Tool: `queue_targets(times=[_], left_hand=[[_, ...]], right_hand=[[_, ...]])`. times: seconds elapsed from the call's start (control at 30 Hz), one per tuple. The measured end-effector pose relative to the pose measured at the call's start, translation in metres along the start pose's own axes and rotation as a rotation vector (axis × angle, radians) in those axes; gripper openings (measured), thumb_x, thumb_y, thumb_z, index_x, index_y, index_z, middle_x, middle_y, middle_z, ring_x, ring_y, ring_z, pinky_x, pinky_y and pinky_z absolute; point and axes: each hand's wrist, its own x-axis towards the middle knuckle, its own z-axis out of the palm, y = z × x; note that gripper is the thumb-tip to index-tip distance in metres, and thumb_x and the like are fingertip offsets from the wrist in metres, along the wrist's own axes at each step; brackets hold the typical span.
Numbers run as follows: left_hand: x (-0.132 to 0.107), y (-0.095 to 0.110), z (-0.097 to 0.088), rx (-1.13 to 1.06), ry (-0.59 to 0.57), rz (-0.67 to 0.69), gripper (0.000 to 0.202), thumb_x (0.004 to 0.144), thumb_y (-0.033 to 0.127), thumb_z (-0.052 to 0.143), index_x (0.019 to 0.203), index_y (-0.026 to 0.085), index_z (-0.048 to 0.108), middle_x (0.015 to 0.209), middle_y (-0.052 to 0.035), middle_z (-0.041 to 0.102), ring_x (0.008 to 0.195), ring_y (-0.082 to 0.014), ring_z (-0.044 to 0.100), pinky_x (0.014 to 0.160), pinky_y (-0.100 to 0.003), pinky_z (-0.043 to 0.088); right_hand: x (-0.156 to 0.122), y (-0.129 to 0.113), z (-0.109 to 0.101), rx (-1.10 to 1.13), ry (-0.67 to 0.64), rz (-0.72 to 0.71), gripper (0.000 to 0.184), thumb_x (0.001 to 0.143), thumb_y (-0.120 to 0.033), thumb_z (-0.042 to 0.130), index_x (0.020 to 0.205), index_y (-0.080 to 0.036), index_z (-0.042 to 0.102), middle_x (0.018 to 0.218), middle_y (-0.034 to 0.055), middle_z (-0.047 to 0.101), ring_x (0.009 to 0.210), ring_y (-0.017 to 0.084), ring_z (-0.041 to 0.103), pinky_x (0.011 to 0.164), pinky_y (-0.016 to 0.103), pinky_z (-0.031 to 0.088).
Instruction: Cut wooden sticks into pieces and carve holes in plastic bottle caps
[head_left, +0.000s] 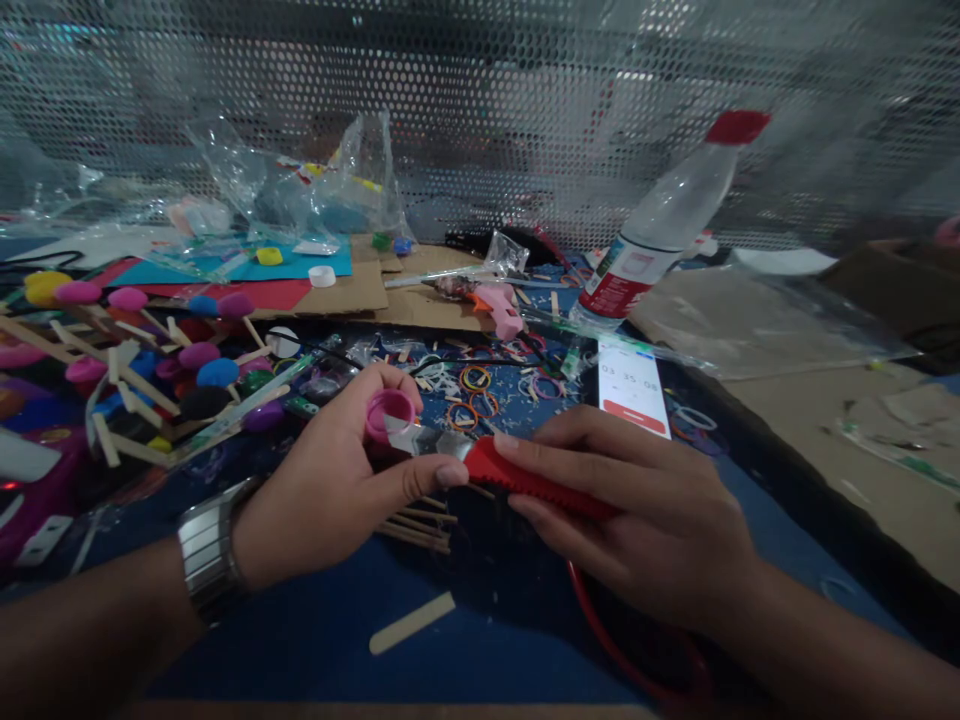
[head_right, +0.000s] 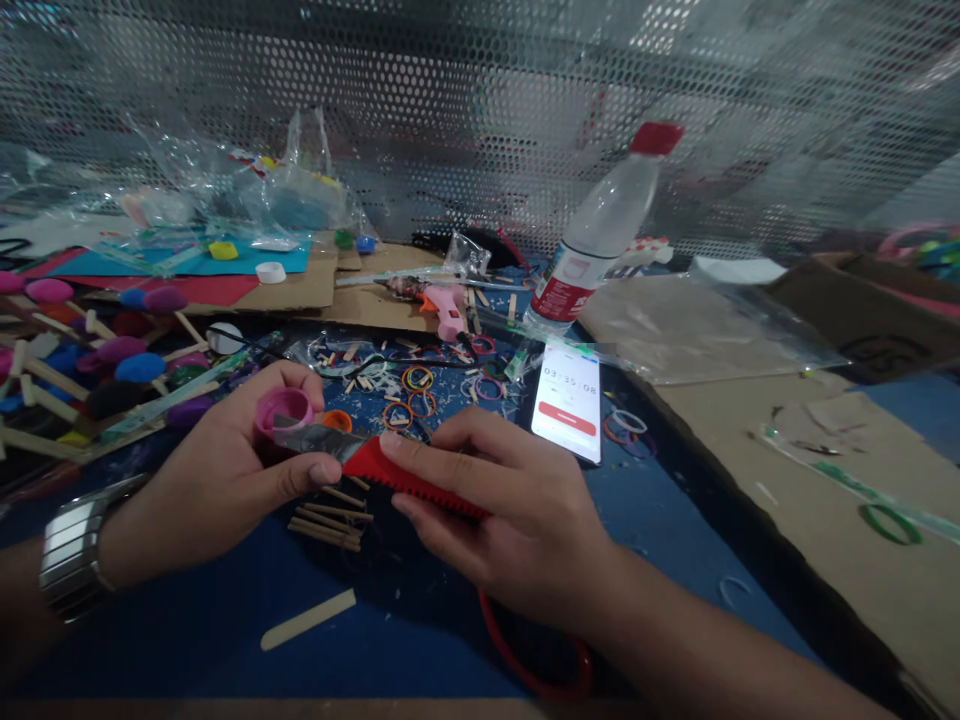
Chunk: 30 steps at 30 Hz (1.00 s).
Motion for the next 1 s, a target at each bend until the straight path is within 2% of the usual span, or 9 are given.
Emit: queue_targets(times=[0.13,0.37,0.5,0.7,0.9,1.0], left_hand=[[0.0009,-0.0007,-0.0008,0.052,-0.017,0.034,0.035,0.081,0.043,0.075,0.089,0.020,0.049,0.069,0.0075,0.046,0.057,-0.0083,0.041,0.050,-0.020,0.034],[-0.0013,-0.0024,-0.0019,0.085,-0.039,0.028,0.034,0.084,0.045,0.071,0.097,0.021,0.051,0.076,0.0052,0.051,0.059,-0.0099,0.045,0.053,-0.022,0.038],[-0.0003,-0.0026,-0.0022,0.070,-0.044,0.035,0.035,0.084,0.047,0.071,0.093,0.020,0.051,0.073,0.0054,0.050,0.058,-0.0095,0.043,0.052,-0.022,0.036],[0.0037,-0.0032,-0.0020,0.054,-0.018,-0.008,0.039,0.081,0.048,0.073,0.090,0.019,0.050,0.071,0.0056,0.048,0.057,-0.0089,0.040,0.051,-0.022,0.033],[0.0056,0.0004,-0.0046,0.122,0.035,-0.010,0.040,0.076,0.046,0.079,0.084,0.019,0.050,0.070,0.0059,0.046,0.060,-0.0099,0.041,0.054,-0.023,0.034],[0.0057,0.0020,-0.0048,0.146,0.042,-0.012,0.039,0.076,0.045,0.078,0.084,0.019,0.050,0.071,0.0056,0.047,0.061,-0.0103,0.042,0.057,-0.023,0.036]], right_hand=[[-0.0009,-0.0010,0.0000,0.044,-0.010,0.017,0.026,0.093,-0.022,0.064,0.117,-0.023,0.072,0.090,0.0063,0.069,0.067,0.014,0.066,0.055,0.024,0.057],[-0.0014,-0.0003,0.0026,0.042,-0.006,0.007,0.026,0.092,-0.021,0.066,0.117,-0.022,0.072,0.090,0.0058,0.069,0.067,0.013,0.065,0.056,0.023,0.057],[-0.0005,-0.0002,0.0026,0.029,-0.003,-0.005,0.026,0.091,-0.021,0.066,0.116,-0.021,0.071,0.090,0.0054,0.069,0.067,0.013,0.065,0.055,0.023,0.057],[-0.0012,0.0024,0.0023,-0.001,0.017,-0.015,0.026,0.091,-0.023,0.066,0.116,-0.021,0.072,0.090,0.0061,0.068,0.066,0.014,0.066,0.054,0.024,0.057],[0.0006,-0.0005,-0.0007,-0.019,-0.010,0.020,0.028,0.091,-0.022,0.064,0.117,-0.027,0.072,0.090,0.0065,0.070,0.067,0.017,0.067,0.054,0.028,0.059],[0.0010,-0.0008,-0.0005,-0.022,-0.010,0.010,0.026,0.092,-0.023,0.064,0.117,-0.025,0.072,0.089,0.0061,0.070,0.066,0.016,0.067,0.054,0.027,0.059]])
